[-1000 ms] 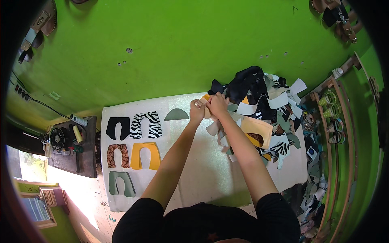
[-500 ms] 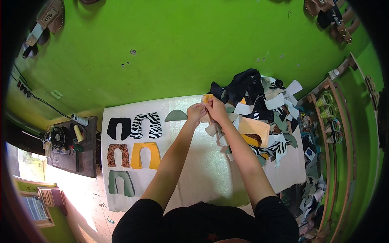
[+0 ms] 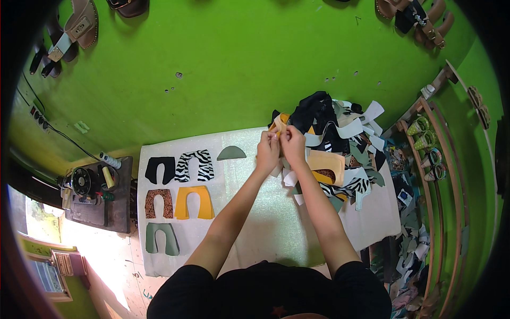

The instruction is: Organize shoe component materials on a table into categorized stacks.

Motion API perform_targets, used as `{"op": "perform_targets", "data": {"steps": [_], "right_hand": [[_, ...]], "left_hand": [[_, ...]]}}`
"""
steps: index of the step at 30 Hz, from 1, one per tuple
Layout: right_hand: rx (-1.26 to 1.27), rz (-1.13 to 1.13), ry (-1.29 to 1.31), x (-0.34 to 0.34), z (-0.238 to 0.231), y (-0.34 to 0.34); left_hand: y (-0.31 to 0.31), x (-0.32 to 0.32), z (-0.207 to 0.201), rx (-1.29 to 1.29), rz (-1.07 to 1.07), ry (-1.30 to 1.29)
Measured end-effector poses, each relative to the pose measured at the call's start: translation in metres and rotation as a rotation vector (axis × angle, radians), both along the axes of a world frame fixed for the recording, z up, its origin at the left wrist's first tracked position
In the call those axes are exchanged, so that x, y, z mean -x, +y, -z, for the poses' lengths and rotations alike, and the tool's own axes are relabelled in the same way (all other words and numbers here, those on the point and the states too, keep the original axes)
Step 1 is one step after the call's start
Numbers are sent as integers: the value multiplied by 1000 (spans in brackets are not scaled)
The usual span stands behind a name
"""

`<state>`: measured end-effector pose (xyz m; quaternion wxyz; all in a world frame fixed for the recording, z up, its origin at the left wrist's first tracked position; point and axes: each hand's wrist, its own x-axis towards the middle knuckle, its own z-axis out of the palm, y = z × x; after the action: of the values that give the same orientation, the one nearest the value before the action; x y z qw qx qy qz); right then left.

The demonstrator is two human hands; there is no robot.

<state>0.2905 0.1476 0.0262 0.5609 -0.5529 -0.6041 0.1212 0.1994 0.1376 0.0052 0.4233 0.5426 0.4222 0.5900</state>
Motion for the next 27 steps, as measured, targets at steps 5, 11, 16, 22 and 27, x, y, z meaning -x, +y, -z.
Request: {"op": "perform_targets", "data": {"steps": [5, 11, 16, 22, 27], "right_hand": [[13, 175, 270, -35, -23, -39], [-243, 371, 479, -89, -54, -90], [-222, 559, 365, -127, -52, -130], [-401, 519, 498, -134, -63, -159], [-474, 437, 540, -140, -90, -167]], "left_hand": [[-45, -26, -40, -207, 19, 43], [-88, -61, -29, -372, 163, 460], [-105, -80, -10, -187, 266, 714], [-101, -62, -17, -236, 352, 621], [-106, -57, -32, -293, 291, 522]]}}
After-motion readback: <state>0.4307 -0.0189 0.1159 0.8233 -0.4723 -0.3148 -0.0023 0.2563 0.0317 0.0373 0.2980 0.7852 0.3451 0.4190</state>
